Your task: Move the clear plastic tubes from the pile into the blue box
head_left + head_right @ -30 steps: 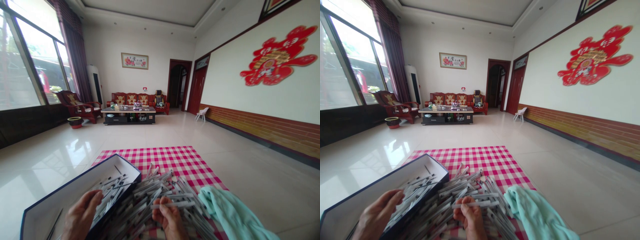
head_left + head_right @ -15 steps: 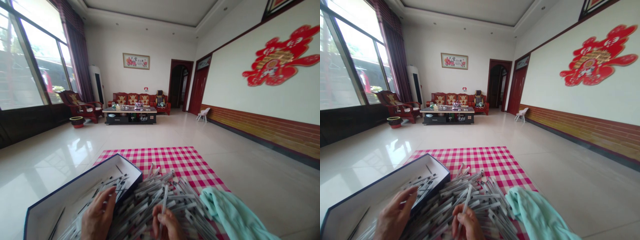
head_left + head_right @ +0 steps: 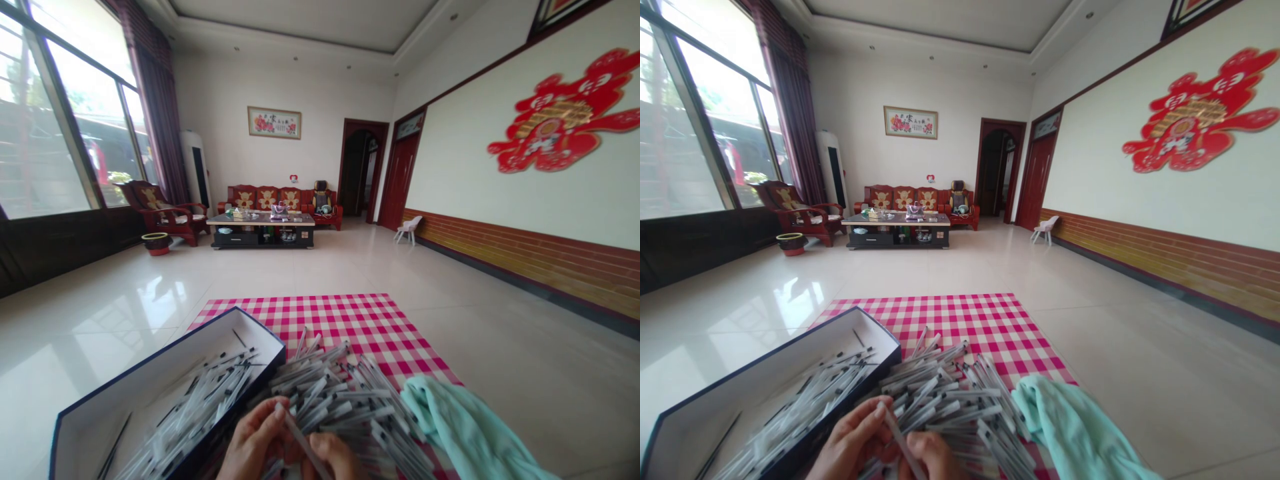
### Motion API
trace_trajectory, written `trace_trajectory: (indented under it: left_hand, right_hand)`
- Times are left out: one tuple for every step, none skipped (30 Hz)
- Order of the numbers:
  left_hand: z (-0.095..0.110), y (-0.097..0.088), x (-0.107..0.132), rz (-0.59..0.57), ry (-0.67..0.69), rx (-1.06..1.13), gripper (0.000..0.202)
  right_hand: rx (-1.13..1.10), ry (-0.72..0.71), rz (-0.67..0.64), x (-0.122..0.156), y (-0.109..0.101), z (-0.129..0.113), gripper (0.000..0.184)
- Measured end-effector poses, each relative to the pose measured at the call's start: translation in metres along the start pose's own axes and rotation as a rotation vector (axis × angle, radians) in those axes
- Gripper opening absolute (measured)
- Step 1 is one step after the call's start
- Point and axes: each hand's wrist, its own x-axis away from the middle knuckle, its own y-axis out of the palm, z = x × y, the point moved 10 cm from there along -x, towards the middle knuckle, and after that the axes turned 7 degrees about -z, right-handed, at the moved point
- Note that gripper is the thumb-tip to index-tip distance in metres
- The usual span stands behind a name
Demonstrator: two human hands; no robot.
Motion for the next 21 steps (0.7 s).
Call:
trace_trajectory:
  left_hand:
    - [0.001,-0.007,0.0,0.053,0.001,0.051,0.04]
    - [0.002,-0.014,0.0,0.109,0.004,0.093,0.041]
    - [0.003,-0.02,0.0,0.161,0.007,0.118,0.042]
    - [0.004,-0.023,0.001,0.198,0.012,0.126,0.042]
    - [0.004,-0.024,0.001,0.209,0.016,0.117,0.041]
    - [0.004,-0.021,0.001,0.199,0.02,0.092,0.037]
    - [0.003,-0.017,0.0,0.174,0.026,0.047,0.034]
    - [0.003,-0.012,-0.001,0.136,0.034,-0.02,0.032]
    - [0.003,-0.005,-0.001,0.086,0.048,-0.105,0.031]
    - [0.003,0.003,-0.001,0.029,0.068,-0.203,0.032]
    - [0.003,0.01,-0.001,-0.024,0.094,-0.305,0.032]
    - [0.004,0.015,-0.001,-0.065,0.128,-0.405,0.032]
    - [0.005,0.019,0.0,-0.09,0.169,-0.502,0.032]
    - [0.008,0.02,0.001,-0.096,0.221,-0.596,0.032]
    - [0.012,0.02,0.003,-0.085,0.284,-0.69,0.031]
    - [0.018,0.021,0.006,-0.068,0.358,-0.782,0.03]
    - [0.025,0.023,0.009,-0.057,0.441,-0.872,0.029]
    - [0.031,0.027,0.013,-0.06,0.531,-0.957,0.028]
    - [0.037,0.034,0.018,-0.076,0.624,-1.032,0.026]
    - [0.042,0.042,0.024,-0.101,0.715,-1.096,0.024]
    - [0.046,0.051,0.029,-0.128,0.794,-1.151,0.022]
  right_hand:
    - [-0.102,-0.01,0.016,-0.002,-0.002,0.001,0.047]
    - [-0.201,-0.03,0.013,-0.004,-0.003,-0.001,0.047]
    - [-0.278,-0.064,0.006,-0.006,-0.003,-0.004,0.042]
    - [-0.321,-0.099,-0.006,-0.007,-0.002,-0.009,0.038]
    - [-0.34,-0.135,-0.016,-0.007,-0.002,-0.014,0.04]
    - [-0.339,-0.161,-0.017,-0.007,-0.002,-0.018,0.042]
    - [-0.329,-0.174,-0.016,-0.007,-0.002,-0.019,0.043]
    - [-0.319,-0.184,-0.008,-0.007,-0.003,-0.02,0.04]
    - [-0.311,-0.199,0.005,-0.006,-0.004,-0.021,0.035]
    - [-0.304,-0.217,0.019,-0.006,-0.005,-0.021,0.031]
    - [-0.298,-0.236,0.03,-0.006,-0.006,-0.021,0.028]
    - [-0.291,-0.25,0.036,-0.007,-0.007,-0.021,0.027]
    - [-0.286,-0.256,0.042,-0.007,-0.008,-0.021,0.026]
    - [-0.278,-0.251,0.049,-0.008,-0.009,-0.02,0.026]
    - [-0.269,-0.245,0.062,-0.008,-0.011,-0.018,0.027]
    - [-0.26,-0.236,0.08,-0.009,-0.013,-0.017,0.027]
    - [-0.251,-0.227,0.098,-0.009,-0.016,-0.016,0.028]
    - [-0.243,-0.216,0.114,-0.009,-0.018,-0.016,0.029]
    - [-0.237,-0.207,0.124,-0.01,-0.019,-0.015,0.03]
    - [-0.229,-0.2,0.132,-0.01,-0.021,-0.015,0.031]
    - [-0.222,-0.193,0.138,-0.011,-0.021,-0.015,0.033]
